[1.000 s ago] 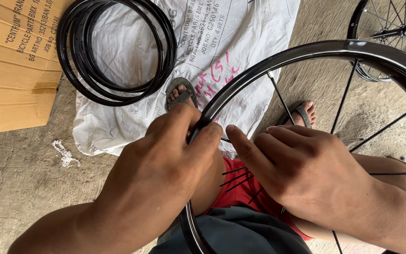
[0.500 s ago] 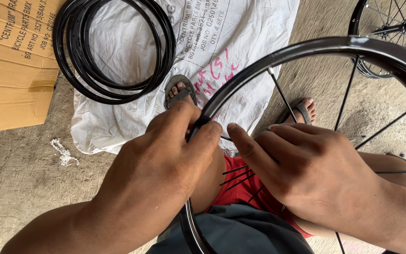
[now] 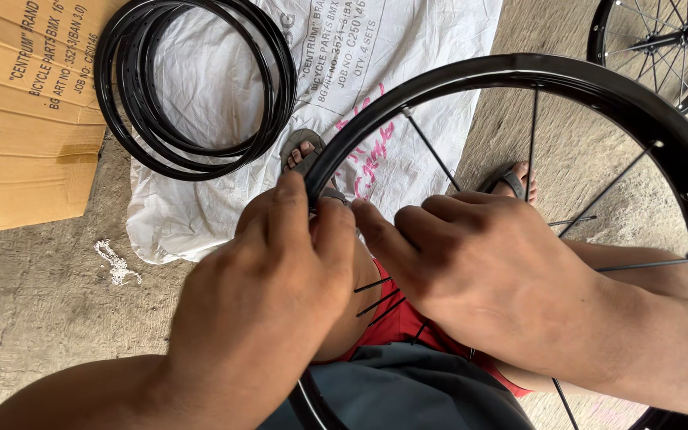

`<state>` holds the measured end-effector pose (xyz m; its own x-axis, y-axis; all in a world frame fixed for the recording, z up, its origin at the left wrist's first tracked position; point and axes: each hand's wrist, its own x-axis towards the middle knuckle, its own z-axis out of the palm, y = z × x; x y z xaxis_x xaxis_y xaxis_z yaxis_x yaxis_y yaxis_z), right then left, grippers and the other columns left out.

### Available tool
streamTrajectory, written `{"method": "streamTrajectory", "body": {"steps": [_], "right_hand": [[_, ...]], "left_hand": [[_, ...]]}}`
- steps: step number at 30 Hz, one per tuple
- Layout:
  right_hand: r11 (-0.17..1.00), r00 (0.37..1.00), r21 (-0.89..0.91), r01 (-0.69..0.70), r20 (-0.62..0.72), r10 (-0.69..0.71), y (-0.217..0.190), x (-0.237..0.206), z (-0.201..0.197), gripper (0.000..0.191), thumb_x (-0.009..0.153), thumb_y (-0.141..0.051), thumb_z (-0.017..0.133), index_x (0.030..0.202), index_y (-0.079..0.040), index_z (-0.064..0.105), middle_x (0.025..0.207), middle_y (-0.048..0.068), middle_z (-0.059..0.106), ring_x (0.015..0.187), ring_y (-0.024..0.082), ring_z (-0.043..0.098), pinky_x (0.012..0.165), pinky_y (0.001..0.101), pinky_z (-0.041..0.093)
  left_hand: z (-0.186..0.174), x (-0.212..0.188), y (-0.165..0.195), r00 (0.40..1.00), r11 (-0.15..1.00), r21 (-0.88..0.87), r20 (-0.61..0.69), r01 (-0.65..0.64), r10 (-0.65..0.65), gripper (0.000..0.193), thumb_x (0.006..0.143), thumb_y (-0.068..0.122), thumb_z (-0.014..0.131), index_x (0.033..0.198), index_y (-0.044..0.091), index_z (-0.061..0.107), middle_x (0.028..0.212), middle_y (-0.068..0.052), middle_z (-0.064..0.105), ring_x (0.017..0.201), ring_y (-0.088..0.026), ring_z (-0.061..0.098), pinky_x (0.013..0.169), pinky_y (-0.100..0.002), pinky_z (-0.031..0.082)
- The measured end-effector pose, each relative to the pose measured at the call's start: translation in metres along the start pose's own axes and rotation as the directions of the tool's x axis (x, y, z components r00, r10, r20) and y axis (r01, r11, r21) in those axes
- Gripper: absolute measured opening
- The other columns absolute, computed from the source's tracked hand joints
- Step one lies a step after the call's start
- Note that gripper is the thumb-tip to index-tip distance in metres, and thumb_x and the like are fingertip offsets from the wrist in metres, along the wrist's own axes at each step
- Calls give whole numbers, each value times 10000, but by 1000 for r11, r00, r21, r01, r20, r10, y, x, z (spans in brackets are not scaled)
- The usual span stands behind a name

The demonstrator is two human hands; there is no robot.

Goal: The person laces a bicycle wheel by inserting spokes through the rim and hub, then threading and tightening the nipples by hand. The person rotates the wheel to access different sections and continues adding spokes until the wheel is fully laced.

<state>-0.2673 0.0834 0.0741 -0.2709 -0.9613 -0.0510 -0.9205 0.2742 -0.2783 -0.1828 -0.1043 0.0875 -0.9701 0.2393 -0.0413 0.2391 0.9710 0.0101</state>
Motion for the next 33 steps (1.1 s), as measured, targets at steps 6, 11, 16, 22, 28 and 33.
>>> {"method": "streamTrajectory", "body": {"steps": [6,11,16,22,28,33], "right_hand": [[1000,1000,9,-5,17,5,0,-4,4,554,784,-76,661,1317,75,649,711,19,580,620,144,634,486,304,513],[1000,999,-5,10,-37,-10,-2,-14,1,530,789,-112,658,1295,45,665,712,15,571,639,153,640,514,310,517],[999,998,-16,51,37,-50,-6,-31,7,536,768,-110,654,1279,52,670,725,2,584,677,144,665,585,288,565],[999,998,40,27,49,-29,-10,-36,18,479,825,-63,660,1288,62,665,713,14,579,667,149,658,567,286,555],[999,999,17,40,29,-41,-11,-31,13,520,766,-73,678,1266,68,671,705,5,583,646,133,661,555,268,561],[998,999,58,32,7,-32,-12,-30,14,504,778,-55,675,1262,87,666,683,16,569,608,147,636,525,289,536]], "left_hand": [[-3,3,-12,969,973,-226,248,50,8,335,871,108,682,1190,12,651,894,-166,614,639,-254,714,482,-381,563],[-3,0,-17,974,896,-436,227,85,18,192,881,86,677,1065,31,656,903,-139,616,702,-303,707,586,-425,558],[0,-6,-9,980,792,-604,197,88,41,149,855,71,681,981,4,641,968,-142,667,738,-256,742,629,-369,598],[5,-14,7,1000,915,-404,15,-15,23,279,803,64,687,1078,25,696,1112,-190,668,873,-308,739,647,-393,588],[5,-17,19,999,980,-197,36,-22,29,351,810,138,690,1148,57,730,1066,-148,671,885,-229,716,618,-316,567],[2,-15,24,998,1000,-15,58,-27,28,259,901,162,676,1125,42,731,1053,-111,663,902,-221,682,613,-313,545]]}}
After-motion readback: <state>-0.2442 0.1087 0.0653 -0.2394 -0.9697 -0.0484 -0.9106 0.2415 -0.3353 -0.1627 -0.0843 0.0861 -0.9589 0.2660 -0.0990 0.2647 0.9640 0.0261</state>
